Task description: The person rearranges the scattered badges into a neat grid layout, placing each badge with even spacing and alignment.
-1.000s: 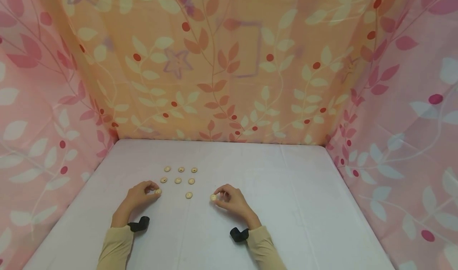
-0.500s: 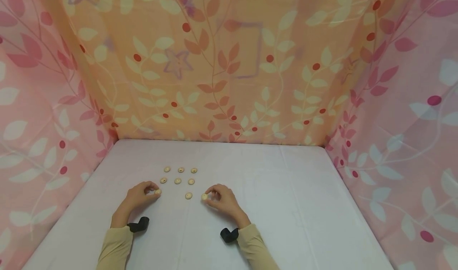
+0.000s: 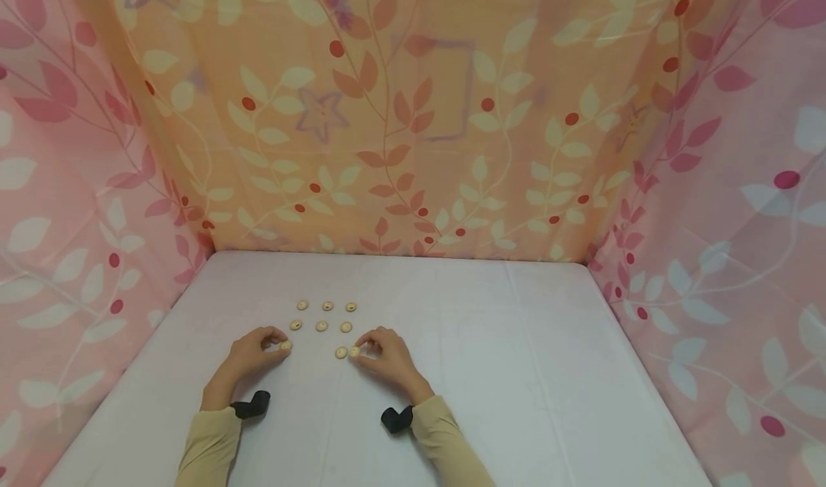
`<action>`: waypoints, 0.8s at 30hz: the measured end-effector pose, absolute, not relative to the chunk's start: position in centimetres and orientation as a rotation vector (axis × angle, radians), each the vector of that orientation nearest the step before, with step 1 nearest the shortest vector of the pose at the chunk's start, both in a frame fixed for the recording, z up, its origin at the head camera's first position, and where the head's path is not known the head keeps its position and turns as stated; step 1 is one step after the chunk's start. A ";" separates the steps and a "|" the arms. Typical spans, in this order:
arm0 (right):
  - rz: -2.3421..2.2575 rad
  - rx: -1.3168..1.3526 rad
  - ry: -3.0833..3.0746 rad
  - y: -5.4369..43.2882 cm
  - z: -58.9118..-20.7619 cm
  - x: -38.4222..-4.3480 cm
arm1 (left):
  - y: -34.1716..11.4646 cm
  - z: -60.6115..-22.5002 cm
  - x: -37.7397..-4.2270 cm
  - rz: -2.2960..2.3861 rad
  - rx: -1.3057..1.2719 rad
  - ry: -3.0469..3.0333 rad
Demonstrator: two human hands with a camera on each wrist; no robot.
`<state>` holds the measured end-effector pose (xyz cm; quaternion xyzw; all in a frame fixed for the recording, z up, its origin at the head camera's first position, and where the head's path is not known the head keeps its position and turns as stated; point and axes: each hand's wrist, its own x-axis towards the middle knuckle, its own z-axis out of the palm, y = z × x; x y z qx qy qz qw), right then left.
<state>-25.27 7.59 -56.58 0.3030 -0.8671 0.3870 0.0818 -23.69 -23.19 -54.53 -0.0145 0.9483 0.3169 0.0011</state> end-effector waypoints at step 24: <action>0.840 0.811 -2.644 1.9 -55.6 -25.5 | -23.0 -54.5 -23.6 0.998 -0.058 2.962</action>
